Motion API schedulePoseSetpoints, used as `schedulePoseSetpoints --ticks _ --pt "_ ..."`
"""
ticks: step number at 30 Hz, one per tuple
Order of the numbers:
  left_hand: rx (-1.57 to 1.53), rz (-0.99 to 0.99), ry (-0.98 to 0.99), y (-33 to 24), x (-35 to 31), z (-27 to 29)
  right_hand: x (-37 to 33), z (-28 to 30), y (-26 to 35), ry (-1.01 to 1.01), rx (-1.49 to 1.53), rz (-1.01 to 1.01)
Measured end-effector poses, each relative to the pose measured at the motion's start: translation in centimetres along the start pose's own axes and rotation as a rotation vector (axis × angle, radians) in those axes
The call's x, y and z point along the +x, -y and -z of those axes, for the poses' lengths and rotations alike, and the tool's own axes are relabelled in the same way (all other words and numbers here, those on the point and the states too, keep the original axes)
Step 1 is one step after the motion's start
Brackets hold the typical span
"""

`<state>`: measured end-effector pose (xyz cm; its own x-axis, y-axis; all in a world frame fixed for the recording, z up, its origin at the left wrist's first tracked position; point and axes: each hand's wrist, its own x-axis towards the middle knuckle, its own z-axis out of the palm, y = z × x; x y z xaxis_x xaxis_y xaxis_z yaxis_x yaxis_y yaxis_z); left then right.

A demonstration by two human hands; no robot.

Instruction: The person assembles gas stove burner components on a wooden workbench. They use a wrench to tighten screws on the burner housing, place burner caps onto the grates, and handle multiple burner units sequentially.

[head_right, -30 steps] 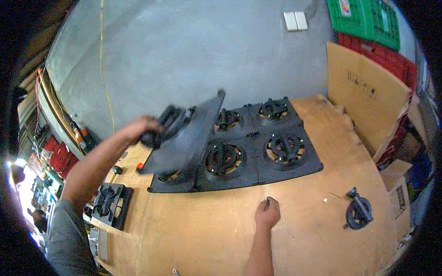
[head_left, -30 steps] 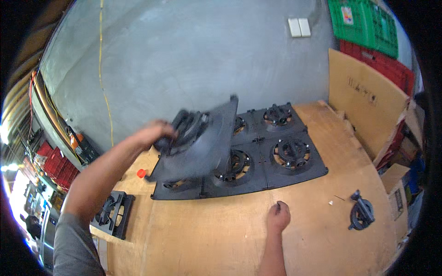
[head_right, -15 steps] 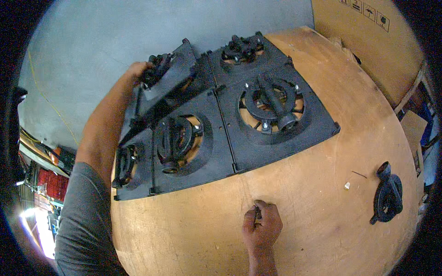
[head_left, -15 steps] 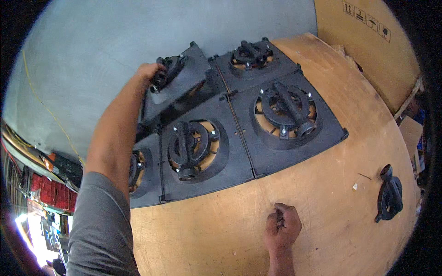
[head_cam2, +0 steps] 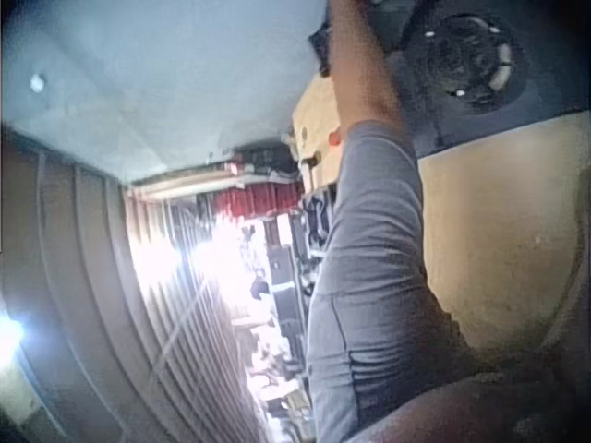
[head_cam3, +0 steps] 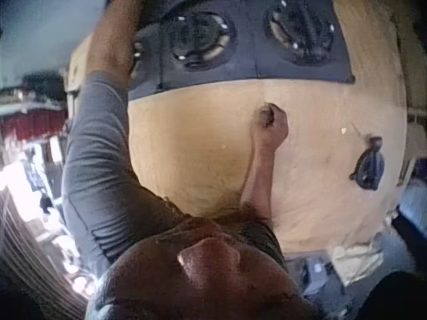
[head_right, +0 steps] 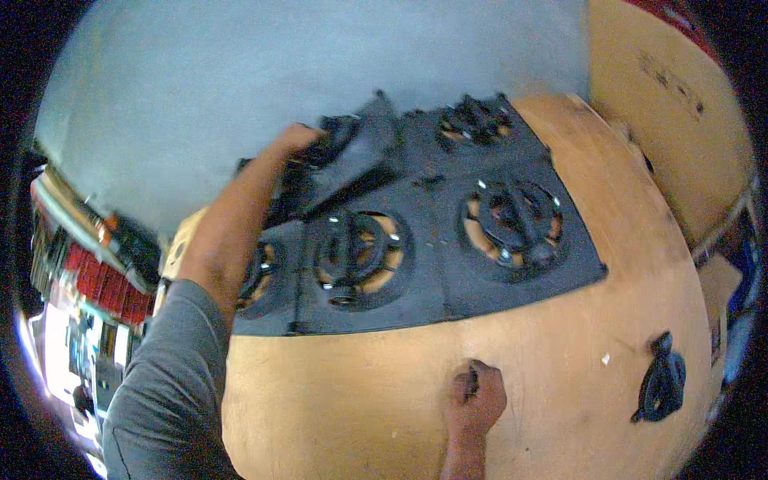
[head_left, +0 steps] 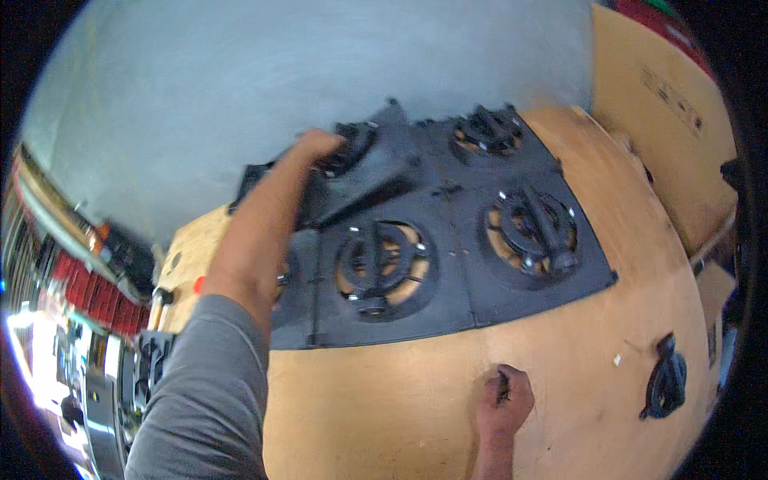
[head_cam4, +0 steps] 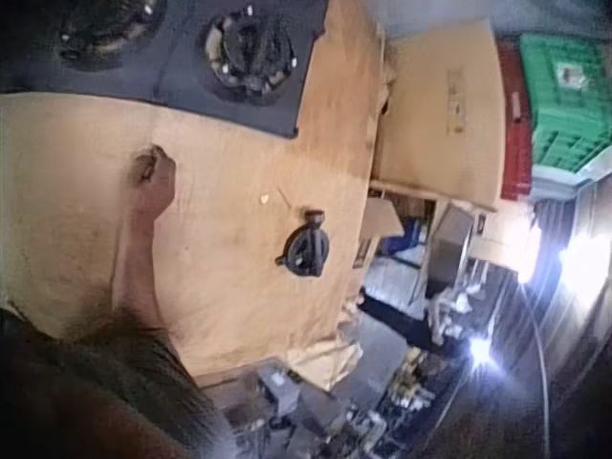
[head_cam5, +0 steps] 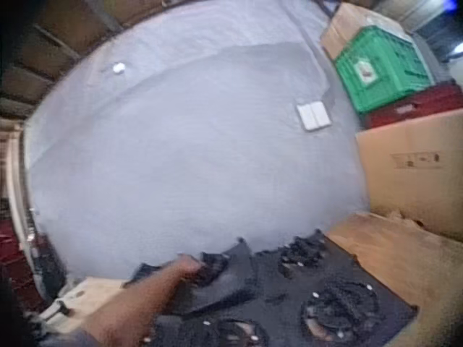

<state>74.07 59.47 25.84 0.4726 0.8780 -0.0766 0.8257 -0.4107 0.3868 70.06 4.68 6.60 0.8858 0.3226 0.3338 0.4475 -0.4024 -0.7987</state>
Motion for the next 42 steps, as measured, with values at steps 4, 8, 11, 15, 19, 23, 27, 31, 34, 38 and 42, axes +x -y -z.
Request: schedulePoseSetpoints --ticks 4,8,11,15,19,23,27,31,34,38,42 --pt "0.202 -0.240 -0.193 2.2 -16.9 -0.2 -0.6 -0.3 0.7 0.032 0.105 -0.143" --pt "-0.024 -0.543 0.012 10.7 -35.6 -1.3 0.3 2.2 -0.4 -0.006 0.033 -0.104" --pt "-0.166 -0.201 0.124 27.8 -53.3 -1.6 -0.7 2.4 2.5 -0.001 -0.148 0.107" --pt "-0.308 0.388 -0.197 41.9 -75.0 2.3 0.4 0.2 0.4 0.177 0.058 0.024" --pt "-0.433 0.506 -0.337 49.2 -79.1 6.4 -5.2 3.7 -0.6 0.345 0.147 0.012" --pt "-0.461 0.449 -0.415 55.2 -75.4 7.8 -26.7 9.2 17.2 0.696 0.486 -0.345" --pt "-0.175 0.207 -0.411 55.1 -65.0 11.7 -42.2 12.7 27.8 1.065 0.874 -0.839" --pt "0.178 0.140 -0.300 56.5 -56.7 13.2 -46.8 14.7 30.6 0.928 0.866 -0.982" --pt "0.301 0.248 -0.006 57.4 -51.7 13.7 -47.7 15.3 27.2 0.786 0.730 -0.932" --pt "0.368 0.430 0.201 54.4 -49.9 15.8 -50.0 18.3 19.9 0.642 0.346 -0.854" --pt "0.338 0.441 0.133 54.4 -49.9 17.7 -56.5 24.4 11.3 0.647 -0.103 -0.828"
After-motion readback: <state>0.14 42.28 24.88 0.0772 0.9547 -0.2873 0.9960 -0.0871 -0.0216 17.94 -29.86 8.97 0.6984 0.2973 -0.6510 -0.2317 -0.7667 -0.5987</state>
